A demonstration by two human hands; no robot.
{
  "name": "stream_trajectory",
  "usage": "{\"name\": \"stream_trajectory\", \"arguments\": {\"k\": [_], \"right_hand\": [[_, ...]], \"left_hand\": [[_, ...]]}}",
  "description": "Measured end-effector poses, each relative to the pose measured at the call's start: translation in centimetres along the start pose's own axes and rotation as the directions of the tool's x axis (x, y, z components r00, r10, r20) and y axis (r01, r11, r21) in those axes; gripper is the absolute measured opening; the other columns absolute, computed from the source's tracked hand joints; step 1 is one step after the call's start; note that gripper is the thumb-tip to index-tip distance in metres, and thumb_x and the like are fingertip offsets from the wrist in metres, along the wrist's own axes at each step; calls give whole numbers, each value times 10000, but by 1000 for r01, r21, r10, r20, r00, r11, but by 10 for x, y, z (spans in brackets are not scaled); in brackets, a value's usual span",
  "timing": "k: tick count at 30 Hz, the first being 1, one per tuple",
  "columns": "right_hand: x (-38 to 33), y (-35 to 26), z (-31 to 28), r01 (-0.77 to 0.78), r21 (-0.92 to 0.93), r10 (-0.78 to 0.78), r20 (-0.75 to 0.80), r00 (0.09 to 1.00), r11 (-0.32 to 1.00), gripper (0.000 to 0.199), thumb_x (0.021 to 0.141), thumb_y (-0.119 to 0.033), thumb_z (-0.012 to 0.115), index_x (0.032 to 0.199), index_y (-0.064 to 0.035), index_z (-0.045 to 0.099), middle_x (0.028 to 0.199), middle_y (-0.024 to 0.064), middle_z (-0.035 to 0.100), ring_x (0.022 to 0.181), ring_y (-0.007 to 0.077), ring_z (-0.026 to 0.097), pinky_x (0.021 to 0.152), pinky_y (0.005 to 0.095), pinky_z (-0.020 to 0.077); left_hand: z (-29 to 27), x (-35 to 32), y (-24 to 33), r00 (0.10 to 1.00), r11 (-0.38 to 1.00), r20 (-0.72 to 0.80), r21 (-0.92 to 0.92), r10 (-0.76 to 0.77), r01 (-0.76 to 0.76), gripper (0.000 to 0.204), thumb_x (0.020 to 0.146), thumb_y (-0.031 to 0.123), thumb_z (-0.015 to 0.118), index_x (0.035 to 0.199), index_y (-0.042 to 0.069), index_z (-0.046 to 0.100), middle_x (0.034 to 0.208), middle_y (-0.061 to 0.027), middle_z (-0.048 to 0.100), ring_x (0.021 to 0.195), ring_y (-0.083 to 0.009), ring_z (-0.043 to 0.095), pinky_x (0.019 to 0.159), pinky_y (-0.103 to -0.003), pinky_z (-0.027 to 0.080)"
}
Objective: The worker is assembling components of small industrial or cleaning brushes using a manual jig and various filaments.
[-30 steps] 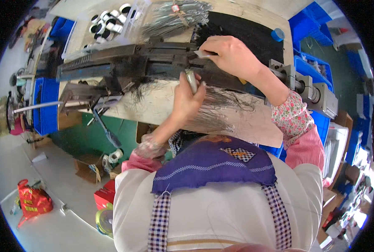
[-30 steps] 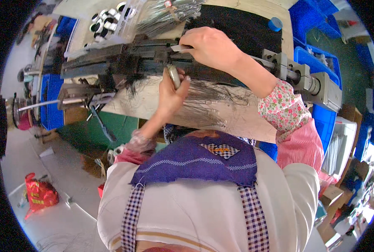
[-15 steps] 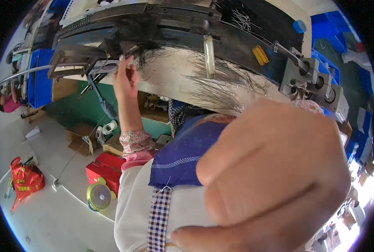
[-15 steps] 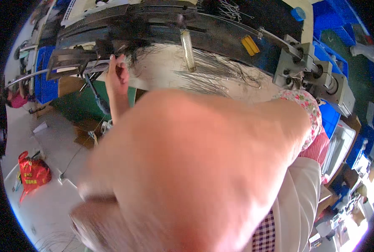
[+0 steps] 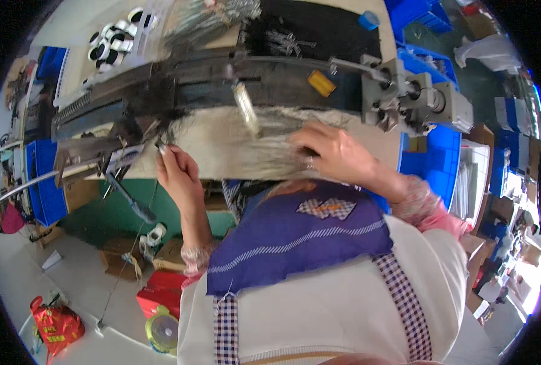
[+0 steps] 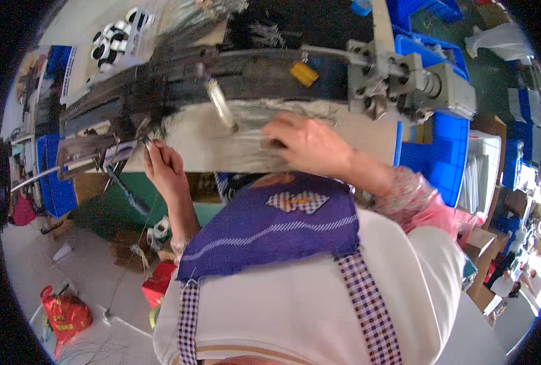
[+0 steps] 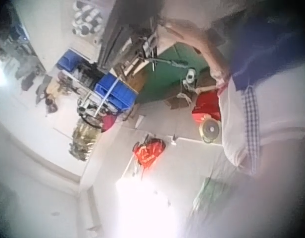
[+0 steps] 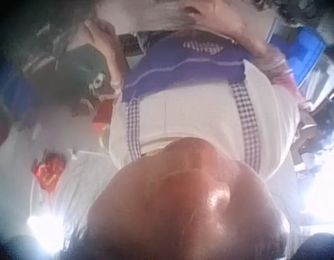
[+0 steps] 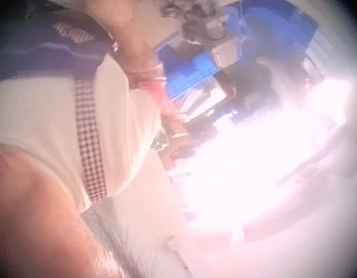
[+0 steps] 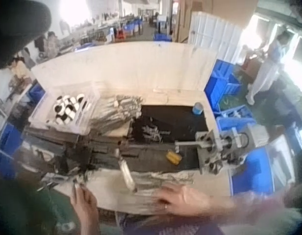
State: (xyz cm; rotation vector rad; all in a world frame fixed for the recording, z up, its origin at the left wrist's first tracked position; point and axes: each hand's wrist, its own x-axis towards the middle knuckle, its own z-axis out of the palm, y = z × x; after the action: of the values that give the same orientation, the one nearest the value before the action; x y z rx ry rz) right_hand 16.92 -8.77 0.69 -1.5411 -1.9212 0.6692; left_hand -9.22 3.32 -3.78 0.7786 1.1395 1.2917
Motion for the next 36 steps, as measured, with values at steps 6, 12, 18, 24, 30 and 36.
{"name": "stream_trajectory", "arguments": {"k": [6,12,18,24,30,36], "right_hand": [[30,90,14,-322,-435,116,-436,892,840,267,810,-73,557,1052,15,484,903,207,566,749,373,635,629,412,546],[33,85,8,-405,-228,298,-390,871,886,280,836,-158,601,1035,14,504,990,237,560,842,416,599,693,472,502],[-4,47,-21,-133,-310,126,-41,991,941,210,792,-96,604,980,-32,538,850,155,592,780,344,621,640,434,499],[53,9,-101,85,-356,-186,-263,947,931,127,782,-83,564,901,-41,551,827,153,606,788,335,626,670,421,501],[111,37,-72,10,-90,-4,69,998,996,244,837,-64,551,1057,11,626,867,153,648,787,270,621,713,368,492],[122,34,-89,-218,209,168,235,957,953,301,876,-98,571,1139,44,603,849,124,660,694,185,631,652,299,510]], "left_hand": [[144,-35,28,396,884,828,227,-396,408,281,1003,259,434,810,62,490,545,63,279,373,-48,255,348,-216,183],[174,-10,-16,438,764,725,187,-532,617,217,988,224,456,861,60,517,600,57,372,389,-44,299,355,-208,216],[167,-18,-22,797,940,516,49,-313,337,230,1000,247,447,890,61,525,606,44,377,429,-63,324,400,-225,250],[162,-20,-15,827,960,498,35,-259,279,237,1006,230,443,886,53,546,592,29,372,467,-72,324,435,-225,261],[164,-23,-13,761,922,549,48,-345,383,234,1003,227,441,887,56,551,574,26,385,447,-69,289,418,-229,237],[158,-20,-19,798,910,503,-50,-332,411,229,997,229,452,874,60,544,561,23,381,429,-78,273,414,-244,215]]}}
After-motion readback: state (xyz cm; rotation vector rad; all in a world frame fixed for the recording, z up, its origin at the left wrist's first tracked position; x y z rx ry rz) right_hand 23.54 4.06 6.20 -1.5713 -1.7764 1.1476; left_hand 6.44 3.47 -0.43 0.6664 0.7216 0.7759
